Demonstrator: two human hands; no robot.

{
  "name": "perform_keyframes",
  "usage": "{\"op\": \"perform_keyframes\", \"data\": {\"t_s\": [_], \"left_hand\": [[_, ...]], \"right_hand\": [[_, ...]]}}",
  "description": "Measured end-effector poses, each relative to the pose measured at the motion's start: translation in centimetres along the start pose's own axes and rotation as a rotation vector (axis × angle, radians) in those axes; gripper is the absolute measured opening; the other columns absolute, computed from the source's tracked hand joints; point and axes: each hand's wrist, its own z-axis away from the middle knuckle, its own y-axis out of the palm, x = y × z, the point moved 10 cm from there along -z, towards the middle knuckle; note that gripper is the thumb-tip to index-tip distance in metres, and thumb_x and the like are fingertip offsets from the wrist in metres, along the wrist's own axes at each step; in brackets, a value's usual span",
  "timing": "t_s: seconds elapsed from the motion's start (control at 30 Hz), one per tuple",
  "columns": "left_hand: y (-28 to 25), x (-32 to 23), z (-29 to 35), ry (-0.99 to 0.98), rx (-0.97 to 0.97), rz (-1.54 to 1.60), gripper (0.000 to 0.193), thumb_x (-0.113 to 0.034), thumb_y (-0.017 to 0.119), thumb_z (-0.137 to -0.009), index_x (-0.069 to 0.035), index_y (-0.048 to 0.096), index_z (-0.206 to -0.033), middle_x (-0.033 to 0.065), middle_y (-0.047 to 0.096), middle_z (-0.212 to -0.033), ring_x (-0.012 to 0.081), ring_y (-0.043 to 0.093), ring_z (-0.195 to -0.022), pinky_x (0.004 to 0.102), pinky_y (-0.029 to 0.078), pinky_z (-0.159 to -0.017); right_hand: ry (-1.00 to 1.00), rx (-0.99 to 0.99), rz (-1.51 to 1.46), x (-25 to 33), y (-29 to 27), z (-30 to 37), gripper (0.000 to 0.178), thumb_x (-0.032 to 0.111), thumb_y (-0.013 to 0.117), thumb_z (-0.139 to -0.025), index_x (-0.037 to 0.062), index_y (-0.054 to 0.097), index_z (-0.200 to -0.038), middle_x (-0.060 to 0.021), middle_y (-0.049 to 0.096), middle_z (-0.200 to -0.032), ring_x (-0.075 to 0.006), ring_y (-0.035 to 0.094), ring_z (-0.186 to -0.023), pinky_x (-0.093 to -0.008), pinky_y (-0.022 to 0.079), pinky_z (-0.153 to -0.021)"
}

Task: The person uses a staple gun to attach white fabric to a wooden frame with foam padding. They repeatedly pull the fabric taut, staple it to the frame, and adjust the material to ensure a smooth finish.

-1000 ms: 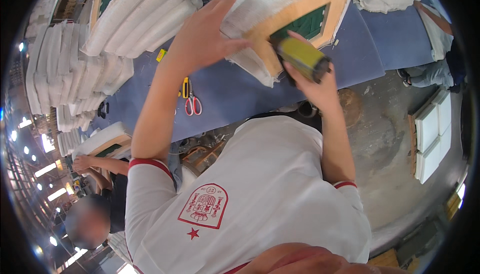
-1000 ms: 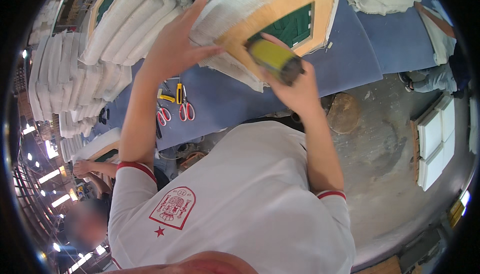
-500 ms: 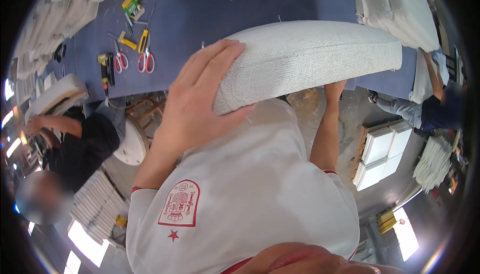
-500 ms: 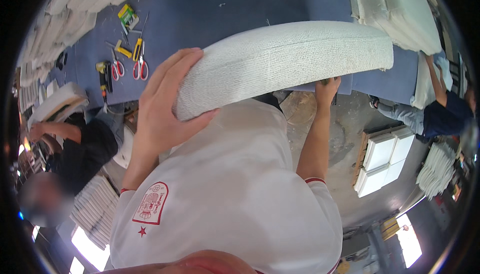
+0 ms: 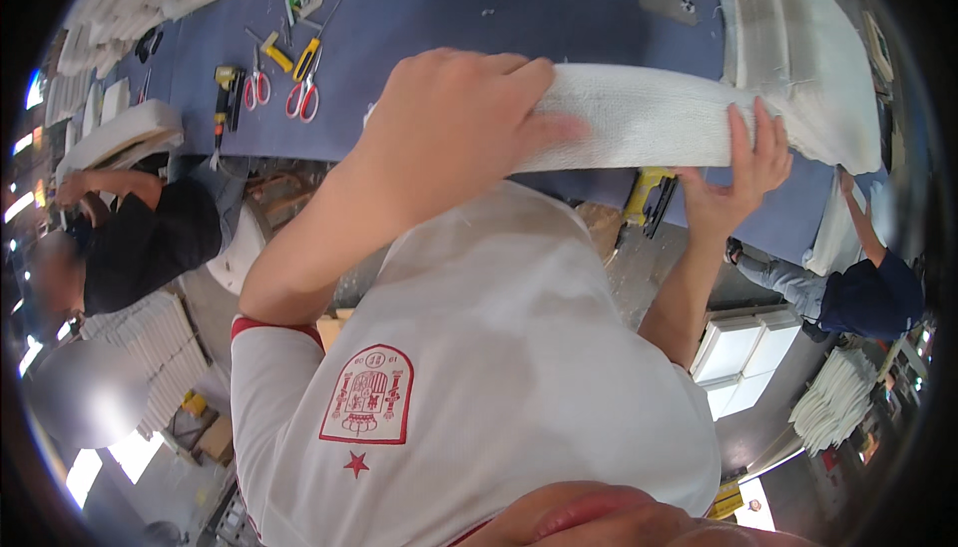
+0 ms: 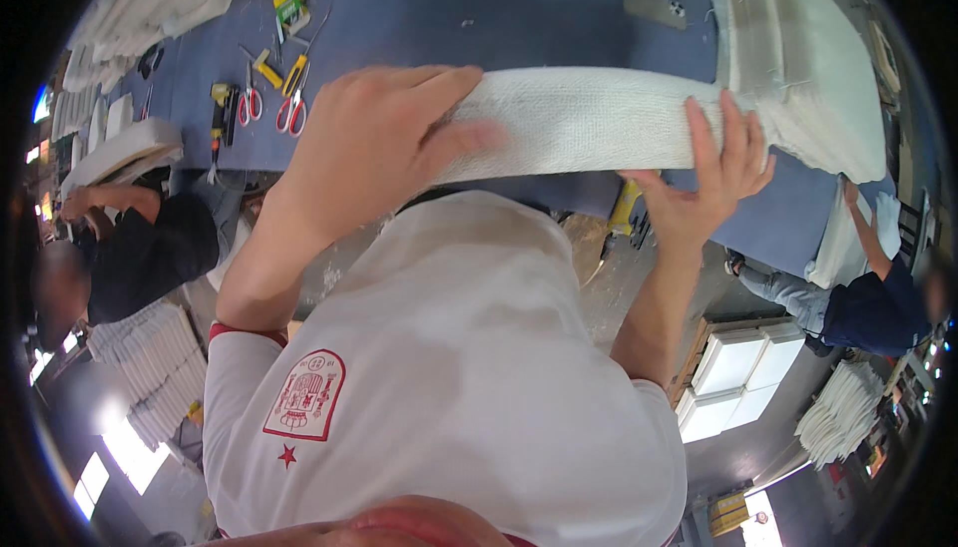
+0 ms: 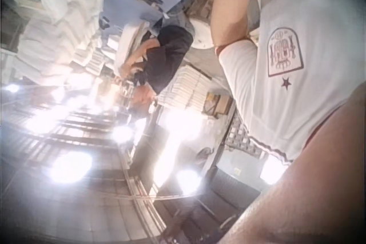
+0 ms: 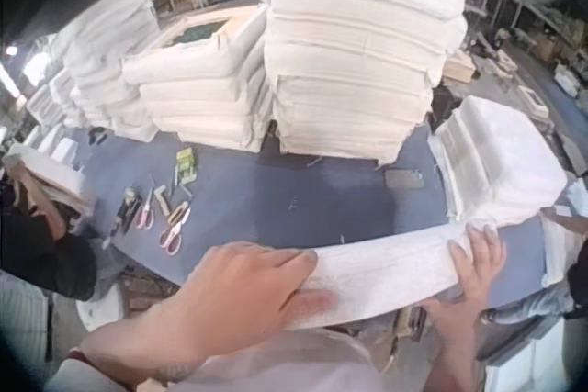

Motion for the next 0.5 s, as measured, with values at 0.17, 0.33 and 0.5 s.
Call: {"op": "perform_keyframes", "data": {"t_s": [0.17, 0.33, 0.5], "left_hand": [[-2.9, 4.0, -1.1, 0.040, -0.063, 0.349, 0.030, -0.027, 0.073, -0.110, -0.005, 0.083, -0.129, 0.0181, 0.084, -0.107, 0.0382, 0.082, -0.096, 0.0439, 0.062, -0.083], [-2.4, 13.3, 3.3, -0.096, -0.086, 0.859, 0.041, -0.024, 0.071, -0.115, 0.004, 0.077, -0.144, 0.0108, 0.083, -0.131, 0.0189, 0.076, -0.120, 0.0358, 0.059, -0.105], [8.5, 25.5, 11.2, -0.495, -0.158, 1.006, 0.044, -0.030, 0.073, -0.116, 0.003, 0.075, -0.146, 0.0095, 0.081, -0.133, 0.0193, 0.075, -0.121, 0.0376, 0.058, -0.106]], "right_hand": [[0.087, 0.062, 0.013, 0.5, 0.1, -1.4, 0.098, 0.083, 0.089, -0.074, 0.0248, 0.079, -0.152, -0.0069, 0.064, -0.170, -0.0382, 0.046, -0.165, -0.0691, 0.008, -0.137], [0.283, 0.338, -0.061, 0.8, -0.2, -4.9, 0.100, 0.071, 0.095, -0.076, 0.0231, 0.072, -0.160, -0.0098, 0.058, -0.174, -0.0423, 0.041, -0.168, -0.0767, 0.008, -0.138], [-0.011, 0.575, -0.158, 8.8, 2.4, -9.2, 0.105, 0.061, 0.097, -0.081, 0.0248, 0.059, -0.171, -0.0149, 0.058, -0.170, -0.0398, 0.044, -0.166, -0.0759, 0.016, -0.137]]}}
